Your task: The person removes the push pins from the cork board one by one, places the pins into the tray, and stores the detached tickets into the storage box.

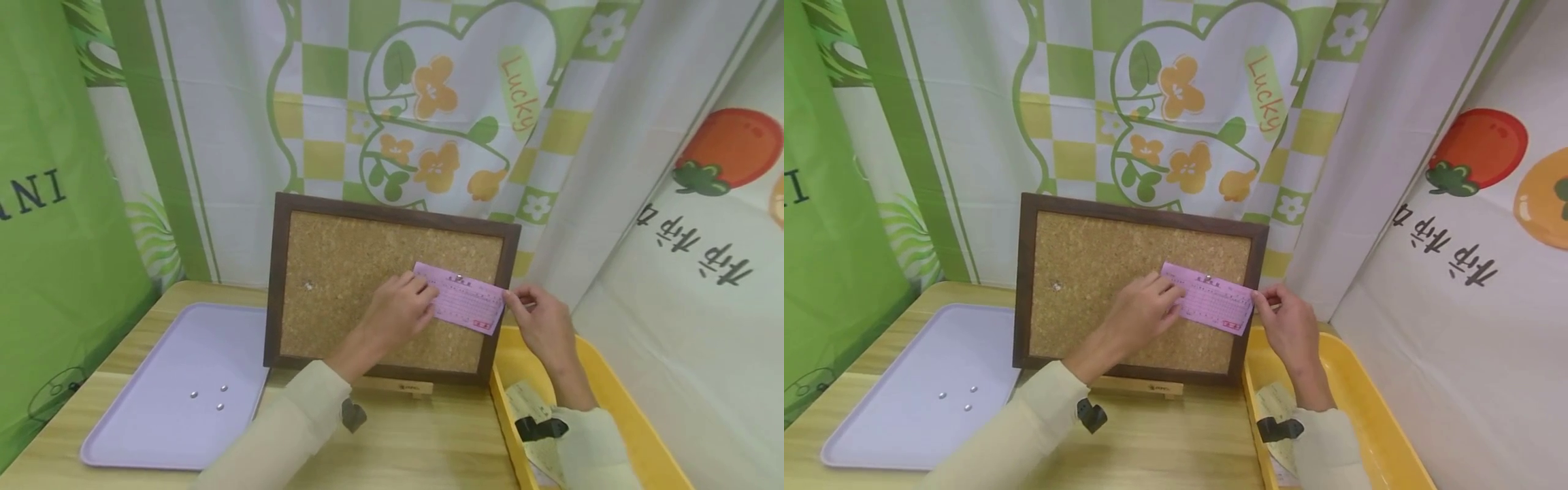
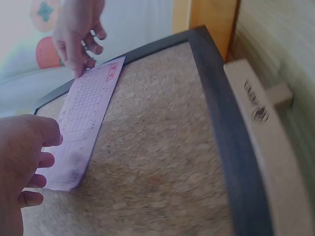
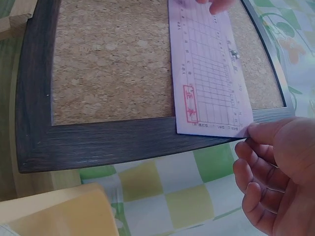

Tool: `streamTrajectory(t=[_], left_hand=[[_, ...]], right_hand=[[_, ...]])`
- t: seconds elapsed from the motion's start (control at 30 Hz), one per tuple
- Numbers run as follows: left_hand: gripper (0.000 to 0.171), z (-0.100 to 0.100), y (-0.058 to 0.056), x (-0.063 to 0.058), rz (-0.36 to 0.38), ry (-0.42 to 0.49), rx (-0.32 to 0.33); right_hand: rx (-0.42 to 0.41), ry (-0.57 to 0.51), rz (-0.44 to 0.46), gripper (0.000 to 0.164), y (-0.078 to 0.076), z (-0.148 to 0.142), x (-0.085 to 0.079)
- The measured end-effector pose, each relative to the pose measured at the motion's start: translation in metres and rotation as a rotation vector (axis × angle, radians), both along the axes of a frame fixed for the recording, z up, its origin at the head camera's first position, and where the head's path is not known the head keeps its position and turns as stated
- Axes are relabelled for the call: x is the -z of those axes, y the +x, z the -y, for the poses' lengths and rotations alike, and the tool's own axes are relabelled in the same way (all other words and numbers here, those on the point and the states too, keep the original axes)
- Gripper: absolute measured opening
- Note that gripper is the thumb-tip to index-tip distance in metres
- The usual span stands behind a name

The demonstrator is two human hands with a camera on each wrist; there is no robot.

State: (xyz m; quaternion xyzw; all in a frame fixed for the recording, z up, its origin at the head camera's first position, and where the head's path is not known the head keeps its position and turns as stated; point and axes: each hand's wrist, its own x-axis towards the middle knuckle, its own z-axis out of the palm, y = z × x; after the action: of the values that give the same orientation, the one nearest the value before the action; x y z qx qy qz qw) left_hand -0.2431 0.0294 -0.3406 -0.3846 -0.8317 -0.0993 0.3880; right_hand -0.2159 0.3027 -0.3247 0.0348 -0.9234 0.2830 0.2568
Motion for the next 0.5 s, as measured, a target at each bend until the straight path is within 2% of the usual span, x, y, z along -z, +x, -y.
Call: streamTrajectory(t=[0.13,0.23,0.5], left_hand=[[0.017,-0.008,-0.004,-0.009,-0.032,-0.057,-0.008],[0.019,-0.015,-0.008,-0.015,-0.048,-0.068,-0.026],[0.019,-0.033,-0.017,-0.019,-0.109,-0.035,-0.088]], right_hand=[[-0.004,0.005,-0.028,0.032,0.001,0.001,-0.004],[-0.014,0.002,-0.046,0.03,0.001,0.001,-0.007],[-0.067,-0.017,-0.025,0.028,0.004,0.004,-0.011]])
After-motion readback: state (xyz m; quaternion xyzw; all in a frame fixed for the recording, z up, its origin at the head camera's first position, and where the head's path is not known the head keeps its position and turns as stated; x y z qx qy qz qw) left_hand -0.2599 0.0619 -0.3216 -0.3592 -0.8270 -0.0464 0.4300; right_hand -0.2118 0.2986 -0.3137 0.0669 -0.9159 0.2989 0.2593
